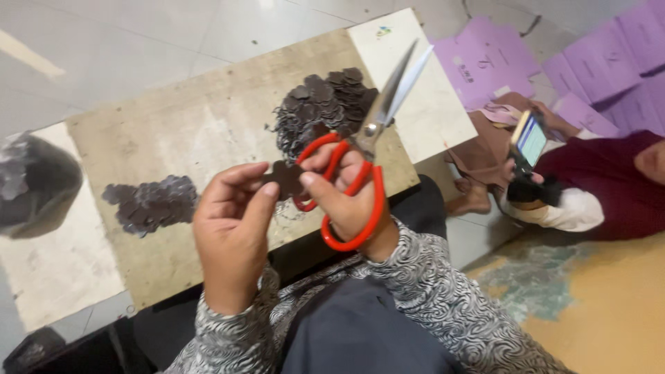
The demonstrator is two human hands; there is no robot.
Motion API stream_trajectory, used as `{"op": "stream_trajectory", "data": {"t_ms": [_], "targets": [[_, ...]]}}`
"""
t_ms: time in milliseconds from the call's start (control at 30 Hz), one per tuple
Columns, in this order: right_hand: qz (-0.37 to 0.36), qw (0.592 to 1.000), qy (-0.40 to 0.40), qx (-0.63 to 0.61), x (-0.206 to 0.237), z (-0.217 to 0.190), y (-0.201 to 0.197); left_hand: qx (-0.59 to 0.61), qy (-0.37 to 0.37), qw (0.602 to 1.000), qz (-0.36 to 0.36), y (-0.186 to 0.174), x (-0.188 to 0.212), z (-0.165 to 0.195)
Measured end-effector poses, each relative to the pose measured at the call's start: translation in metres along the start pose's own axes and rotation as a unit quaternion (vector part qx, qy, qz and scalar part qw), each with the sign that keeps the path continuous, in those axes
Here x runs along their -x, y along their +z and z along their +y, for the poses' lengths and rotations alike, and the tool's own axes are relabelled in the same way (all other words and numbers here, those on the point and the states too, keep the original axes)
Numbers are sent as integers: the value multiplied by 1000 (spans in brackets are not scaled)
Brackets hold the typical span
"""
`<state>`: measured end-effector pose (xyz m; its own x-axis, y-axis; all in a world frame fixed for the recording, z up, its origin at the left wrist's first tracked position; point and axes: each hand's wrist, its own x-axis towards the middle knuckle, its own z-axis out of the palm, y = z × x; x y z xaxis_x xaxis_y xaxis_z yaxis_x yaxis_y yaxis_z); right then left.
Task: The person uses red-handled scissors to trim the edges of small, dark, flower-shaped pieces of material. They pick up each piece, cut along the perimeter, and place the finished piece on a growing pile on the table.
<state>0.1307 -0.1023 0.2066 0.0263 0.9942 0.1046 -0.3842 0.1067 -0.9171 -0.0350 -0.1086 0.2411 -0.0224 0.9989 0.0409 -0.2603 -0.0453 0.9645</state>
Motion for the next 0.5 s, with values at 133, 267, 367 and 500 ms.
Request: {"op": "stream_trajectory", "data": {"t_ms": [133, 267, 367, 500], "targets": [[9, 1000, 17, 10, 1, 2, -6, 32, -7, 999, -12, 3, -3, -3], [24, 999, 21, 20, 2, 0, -6, 30, -10, 999, -23, 3, -2, -3], [31, 999, 22, 19, 2, 1, -3, 15, -15, 1000, -19, 3, -2, -4], [18, 999, 39, 6, 3, 10, -4, 8, 5, 1000, 1, 1, -4, -5]]}}
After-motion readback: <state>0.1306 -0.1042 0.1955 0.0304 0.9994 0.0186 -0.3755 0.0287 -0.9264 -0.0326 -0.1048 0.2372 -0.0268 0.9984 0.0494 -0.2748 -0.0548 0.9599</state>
